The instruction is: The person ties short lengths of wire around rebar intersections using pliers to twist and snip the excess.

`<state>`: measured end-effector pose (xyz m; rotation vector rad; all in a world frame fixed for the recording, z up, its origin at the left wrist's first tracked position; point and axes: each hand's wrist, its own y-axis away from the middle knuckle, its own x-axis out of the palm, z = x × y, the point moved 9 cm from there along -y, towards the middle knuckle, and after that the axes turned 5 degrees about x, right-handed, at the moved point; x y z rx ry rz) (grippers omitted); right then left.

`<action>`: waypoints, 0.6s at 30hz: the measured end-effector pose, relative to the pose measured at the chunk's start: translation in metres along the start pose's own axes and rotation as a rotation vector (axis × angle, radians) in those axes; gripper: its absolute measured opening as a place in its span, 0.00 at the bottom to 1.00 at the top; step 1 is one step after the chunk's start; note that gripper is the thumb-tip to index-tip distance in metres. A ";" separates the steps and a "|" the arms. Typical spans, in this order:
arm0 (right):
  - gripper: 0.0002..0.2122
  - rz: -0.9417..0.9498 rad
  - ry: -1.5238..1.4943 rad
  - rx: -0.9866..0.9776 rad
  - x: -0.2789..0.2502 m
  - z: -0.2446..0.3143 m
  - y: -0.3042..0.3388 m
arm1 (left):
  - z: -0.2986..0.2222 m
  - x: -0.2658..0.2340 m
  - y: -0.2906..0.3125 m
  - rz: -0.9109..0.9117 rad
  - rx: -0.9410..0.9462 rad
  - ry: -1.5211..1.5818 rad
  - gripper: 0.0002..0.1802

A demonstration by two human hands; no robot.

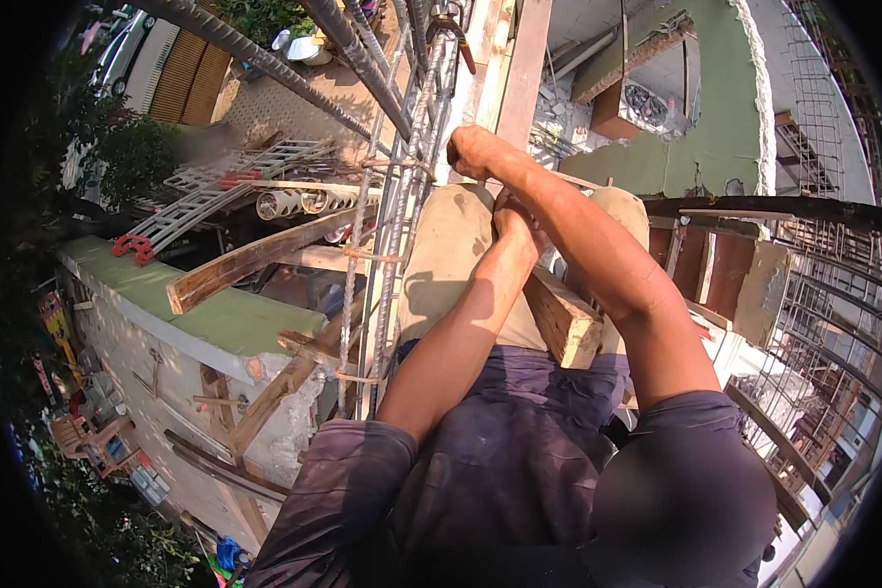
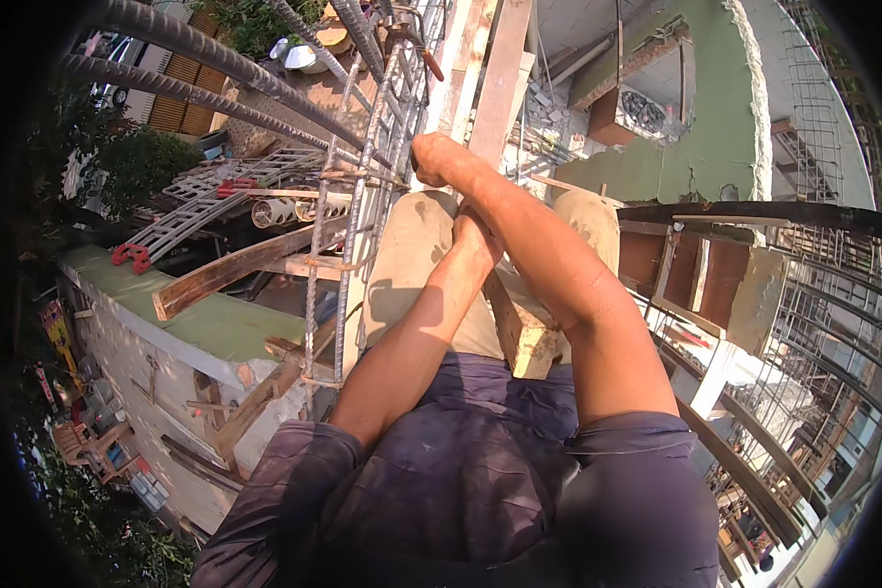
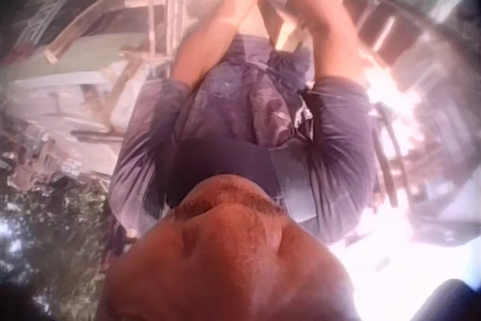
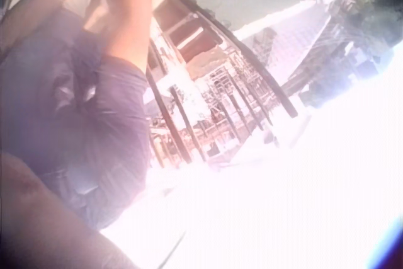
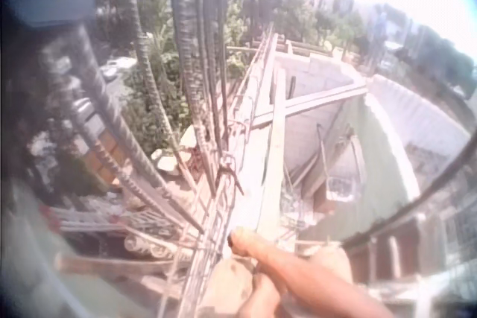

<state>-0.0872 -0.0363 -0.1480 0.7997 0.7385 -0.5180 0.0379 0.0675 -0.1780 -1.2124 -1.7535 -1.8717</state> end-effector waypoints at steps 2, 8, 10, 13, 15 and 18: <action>0.10 0.003 -0.010 0.036 0.007 -0.009 -0.002 | 0.006 0.004 -0.013 0.022 -0.054 0.130 0.14; 0.15 -0.139 -0.186 0.196 -0.031 -0.036 0.024 | 0.007 -0.001 -0.050 -0.073 0.071 0.376 0.14; 0.15 -0.143 -0.221 0.206 -0.045 -0.035 0.030 | 0.004 -0.013 -0.069 -0.039 0.069 0.776 0.16; 0.14 -0.116 -0.228 0.187 -0.043 -0.025 0.029 | -0.005 -0.044 -0.090 -0.001 -0.158 2.072 0.20; 0.14 -0.132 -0.232 0.245 -0.056 -0.042 0.043 | 0.004 -0.026 -0.097 -0.005 -0.135 1.929 0.21; 0.14 -0.157 -0.234 0.249 -0.058 -0.048 0.044 | -0.009 -0.022 -0.105 -0.041 0.150 1.008 0.22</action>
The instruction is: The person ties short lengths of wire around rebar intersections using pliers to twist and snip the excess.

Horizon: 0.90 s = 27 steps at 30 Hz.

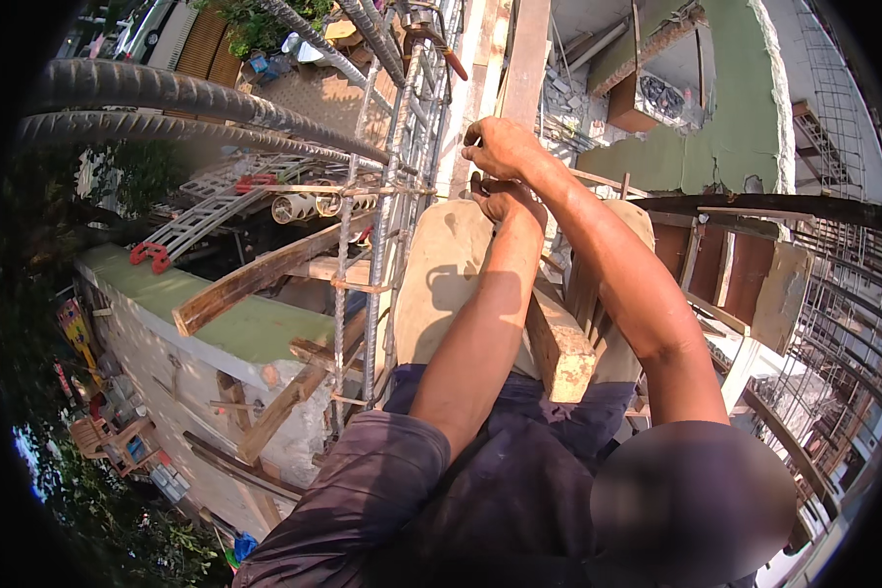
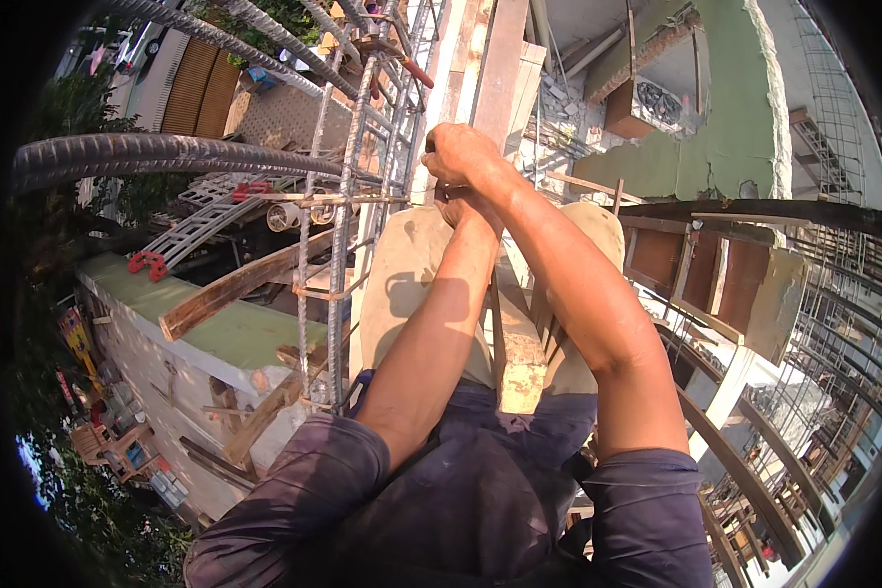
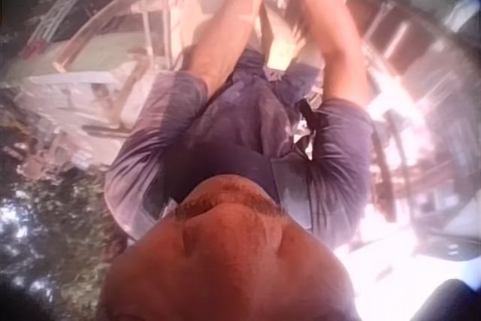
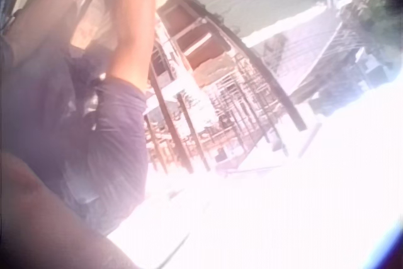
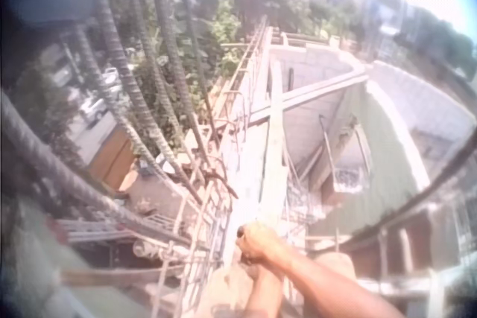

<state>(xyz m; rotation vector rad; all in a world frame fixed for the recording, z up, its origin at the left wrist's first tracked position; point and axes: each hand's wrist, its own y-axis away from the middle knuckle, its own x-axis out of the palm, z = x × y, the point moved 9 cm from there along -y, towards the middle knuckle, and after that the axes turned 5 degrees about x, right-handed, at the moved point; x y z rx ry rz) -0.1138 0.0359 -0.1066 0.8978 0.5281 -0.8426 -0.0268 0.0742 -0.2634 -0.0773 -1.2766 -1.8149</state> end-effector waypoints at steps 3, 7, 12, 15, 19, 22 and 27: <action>0.14 -0.002 -0.045 -0.063 0.012 0.016 -0.009 | -0.012 0.029 0.001 0.037 0.166 -0.353 0.23; 0.14 0.000 0.024 -0.191 0.033 0.055 -0.026 | -0.023 0.056 0.004 0.053 0.251 -0.545 0.25; 0.13 0.095 0.568 -0.327 0.053 0.090 -0.041 | -0.027 0.061 0.011 0.088 0.269 -1.049 0.26; 0.14 0.115 0.649 -0.403 0.079 0.089 -0.061 | -0.028 0.055 0.019 0.156 0.297 -1.598 0.28; 0.16 0.229 0.637 -0.460 0.097 0.089 -0.074 | -0.020 0.051 0.027 0.323 0.361 -2.378 0.29; 0.21 0.509 0.794 -0.310 0.103 0.081 -0.073 | -0.015 0.040 0.030 0.409 0.331 -2.675 0.30; 0.20 0.423 0.704 -0.458 0.148 0.054 -0.135 | -0.020 0.053 0.040 0.312 0.386 -2.394 0.33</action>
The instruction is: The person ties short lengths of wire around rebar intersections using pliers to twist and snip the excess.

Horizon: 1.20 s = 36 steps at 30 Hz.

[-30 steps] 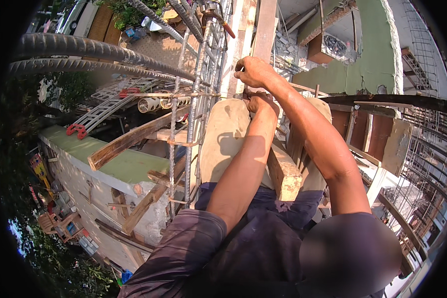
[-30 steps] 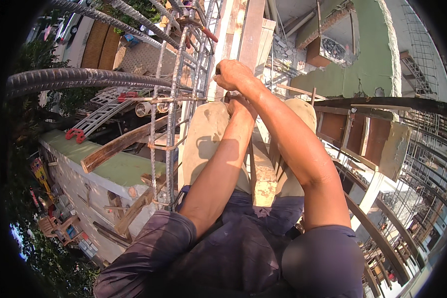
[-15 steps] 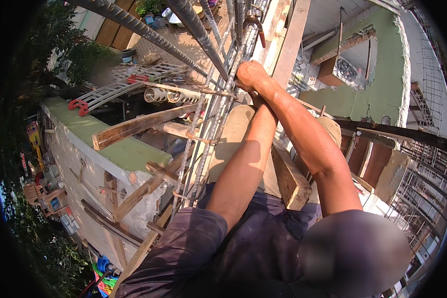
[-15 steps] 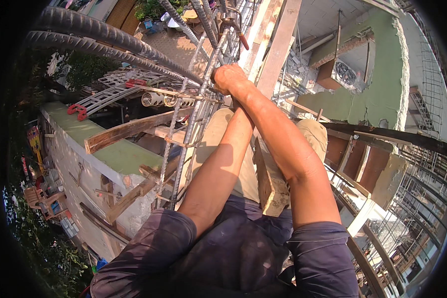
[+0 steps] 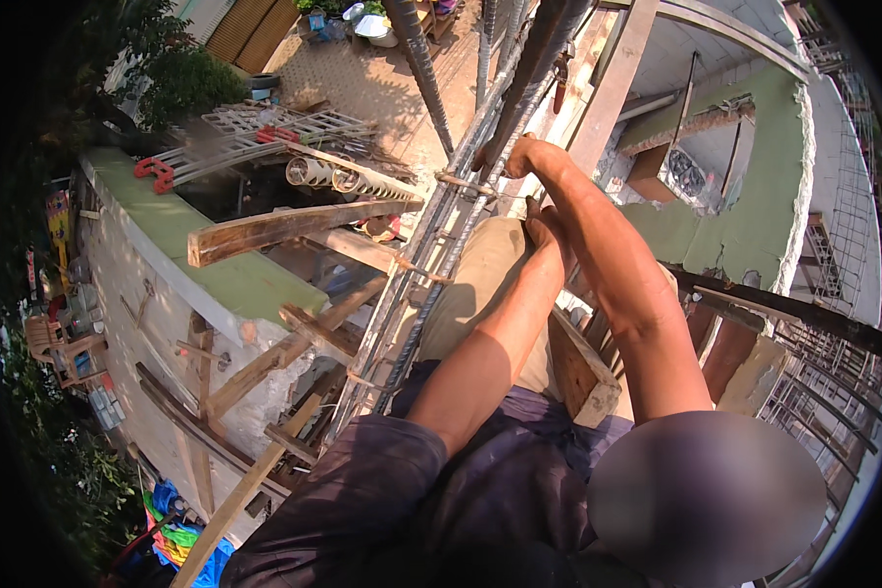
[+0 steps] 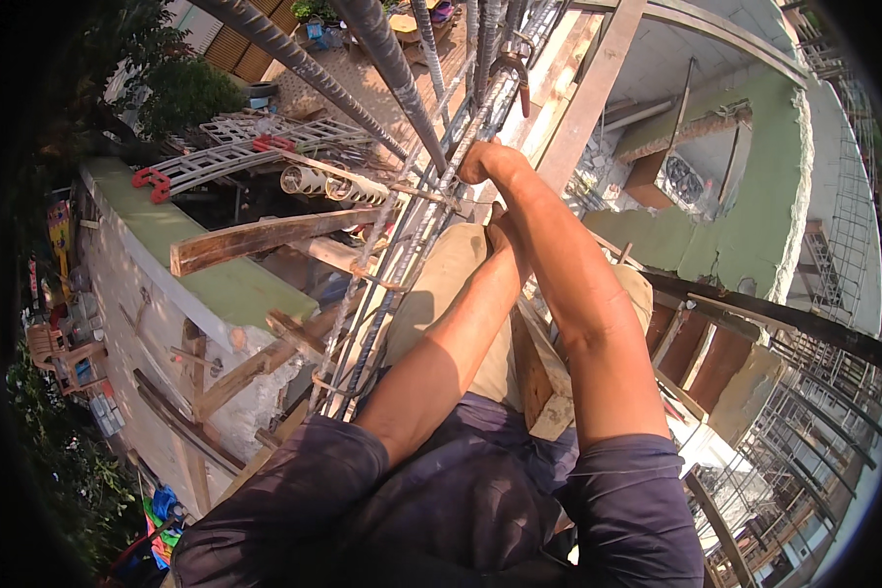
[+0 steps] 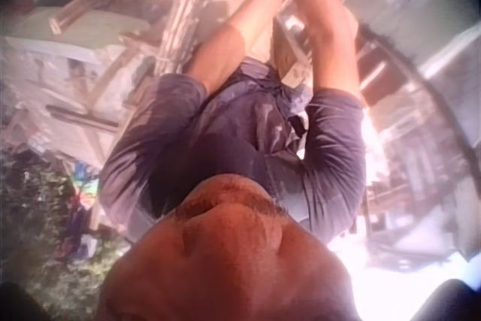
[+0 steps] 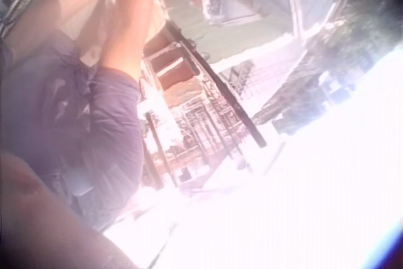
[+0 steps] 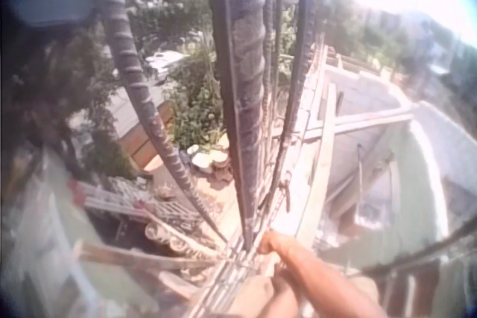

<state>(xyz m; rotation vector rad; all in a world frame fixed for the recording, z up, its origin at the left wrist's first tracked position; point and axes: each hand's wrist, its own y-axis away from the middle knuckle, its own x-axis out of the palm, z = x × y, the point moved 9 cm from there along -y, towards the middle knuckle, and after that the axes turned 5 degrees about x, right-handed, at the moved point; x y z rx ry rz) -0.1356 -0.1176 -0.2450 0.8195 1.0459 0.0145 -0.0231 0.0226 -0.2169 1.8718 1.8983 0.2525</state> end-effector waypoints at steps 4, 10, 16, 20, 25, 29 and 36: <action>0.18 -0.037 -0.180 -0.024 -0.003 -0.012 0.007 | 0.010 0.008 0.000 -0.129 -0.200 0.838 0.36; 0.13 -0.384 -0.226 -0.049 -0.068 0.016 0.037 | 0.004 -0.002 0.008 -0.233 -0.336 1.777 0.41; 0.14 -0.454 -0.218 0.054 -0.080 -0.003 0.038 | -0.045 -0.011 0.019 -0.176 -0.395 2.451 0.45; 0.14 -0.414 -0.213 0.091 -0.075 -0.008 0.040 | -0.066 -0.017 0.031 -0.138 -0.440 2.628 0.49; 0.14 -0.370 -0.206 0.103 -0.073 -0.008 0.037 | -0.074 -0.020 0.037 -0.150 -0.453 2.692 0.51; 0.15 -0.340 -0.191 0.114 -0.072 -0.010 0.036 | -0.064 -0.017 0.031 -0.272 -0.412 2.569 0.46; 0.15 -0.294 -0.170 0.110 -0.074 -0.007 0.029 | -0.034 -0.020 0.025 -0.596 -0.358 2.036 0.39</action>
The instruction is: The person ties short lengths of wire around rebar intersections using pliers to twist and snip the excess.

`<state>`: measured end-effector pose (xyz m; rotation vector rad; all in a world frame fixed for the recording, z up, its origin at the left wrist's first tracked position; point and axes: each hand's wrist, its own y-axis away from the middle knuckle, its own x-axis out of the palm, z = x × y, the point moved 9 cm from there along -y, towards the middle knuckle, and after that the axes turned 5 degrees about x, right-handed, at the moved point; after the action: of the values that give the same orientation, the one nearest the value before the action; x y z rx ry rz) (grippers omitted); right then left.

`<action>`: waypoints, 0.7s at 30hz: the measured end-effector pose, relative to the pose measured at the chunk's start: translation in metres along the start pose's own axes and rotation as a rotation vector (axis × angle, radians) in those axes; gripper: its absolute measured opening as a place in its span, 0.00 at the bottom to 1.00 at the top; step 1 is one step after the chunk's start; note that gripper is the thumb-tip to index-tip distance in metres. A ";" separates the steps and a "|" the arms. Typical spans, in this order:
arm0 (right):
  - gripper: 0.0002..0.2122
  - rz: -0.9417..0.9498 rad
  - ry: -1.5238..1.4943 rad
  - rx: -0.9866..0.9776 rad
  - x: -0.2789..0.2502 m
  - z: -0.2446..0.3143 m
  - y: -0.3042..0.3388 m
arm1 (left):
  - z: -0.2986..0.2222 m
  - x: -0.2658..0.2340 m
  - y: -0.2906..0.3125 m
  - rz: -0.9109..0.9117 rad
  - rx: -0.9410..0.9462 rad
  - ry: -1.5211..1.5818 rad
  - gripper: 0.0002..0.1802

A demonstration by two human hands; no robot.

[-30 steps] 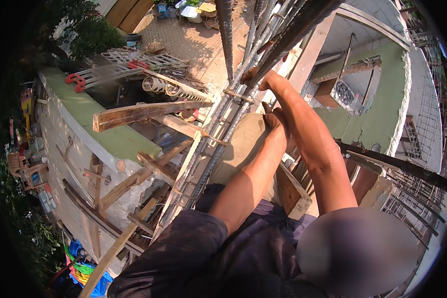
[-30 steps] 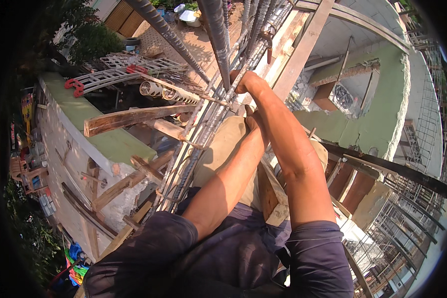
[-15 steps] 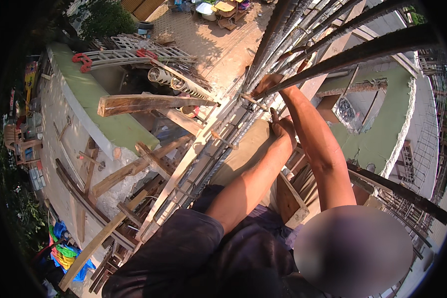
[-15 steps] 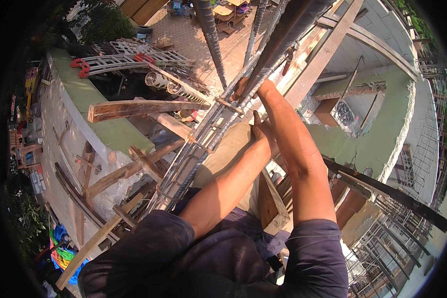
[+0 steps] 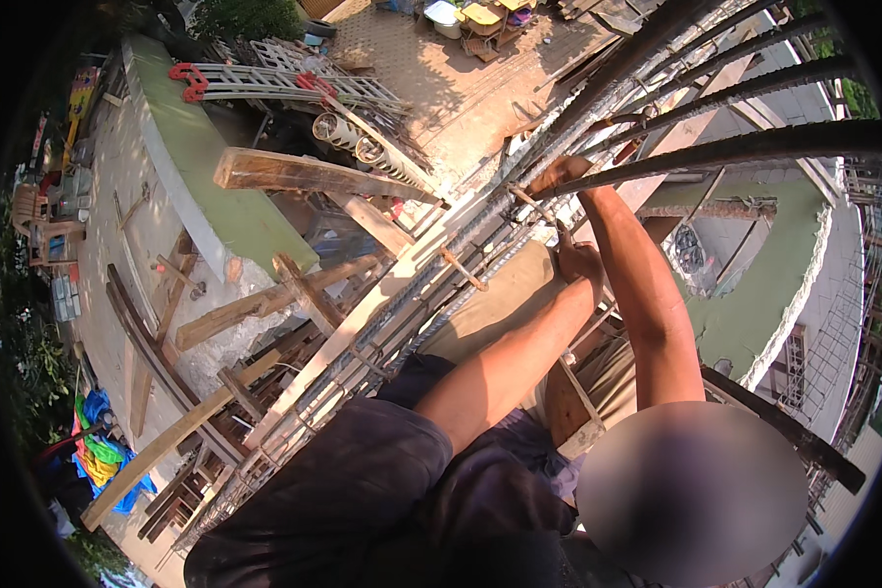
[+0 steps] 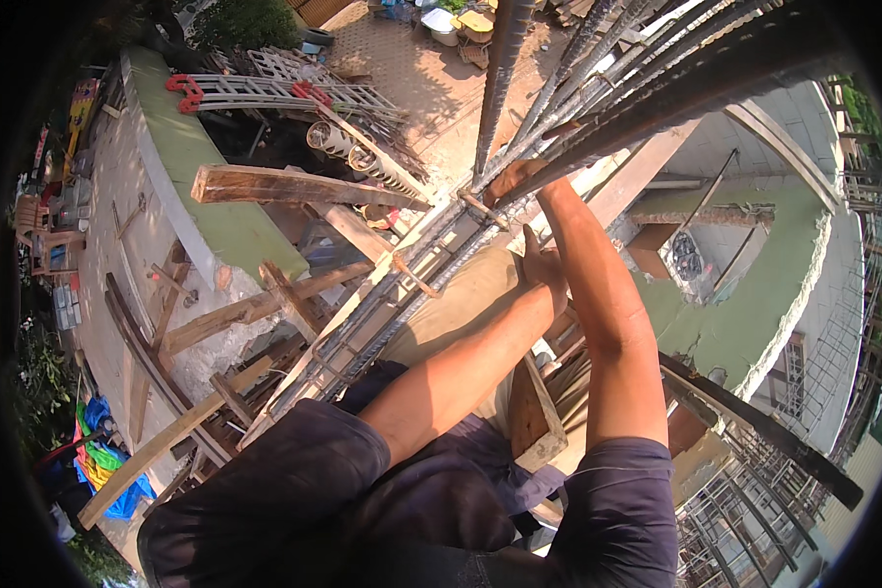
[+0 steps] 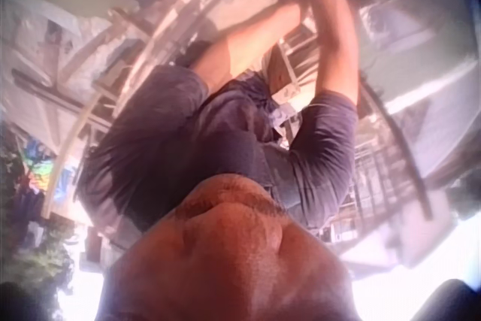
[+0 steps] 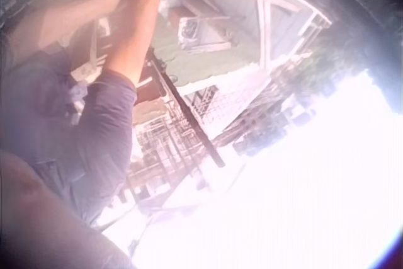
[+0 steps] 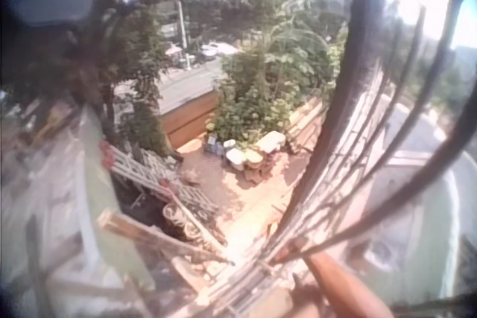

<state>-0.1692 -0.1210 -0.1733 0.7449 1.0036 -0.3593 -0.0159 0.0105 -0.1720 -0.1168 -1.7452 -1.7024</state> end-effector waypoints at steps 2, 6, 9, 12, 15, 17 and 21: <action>0.15 0.010 0.002 0.000 0.002 0.000 0.000 | -0.003 -0.003 -0.002 -0.023 0.063 -0.090 0.37; 0.16 0.024 0.010 -0.004 0.004 0.003 -0.001 | -0.005 -0.006 -0.004 -0.052 0.145 -0.203 0.33; 0.16 0.032 0.012 -0.006 0.003 0.003 -0.002 | -0.009 -0.005 -0.006 -0.069 0.188 -0.260 0.30; 0.16 0.048 0.014 -0.012 0.005 0.004 -0.003 | -0.011 -0.005 -0.007 -0.090 0.223 -0.302 0.28; 0.17 0.069 0.003 -0.010 0.008 0.002 0.002 | -0.013 -0.008 -0.008 -0.115 0.267 -0.334 0.26; 0.17 0.088 -0.031 -0.012 0.009 0.004 0.004 | -0.019 -0.010 -0.014 -0.128 0.314 -0.350 0.25; 0.17 0.234 -0.273 0.096 0.021 -0.002 0.029 | -0.028 -0.020 -0.026 -0.168 0.448 -0.387 0.25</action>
<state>-0.1426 -0.0984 -0.1804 0.8649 0.6377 -0.2971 -0.0033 -0.0109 -0.2071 -0.1044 -2.4453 -1.4216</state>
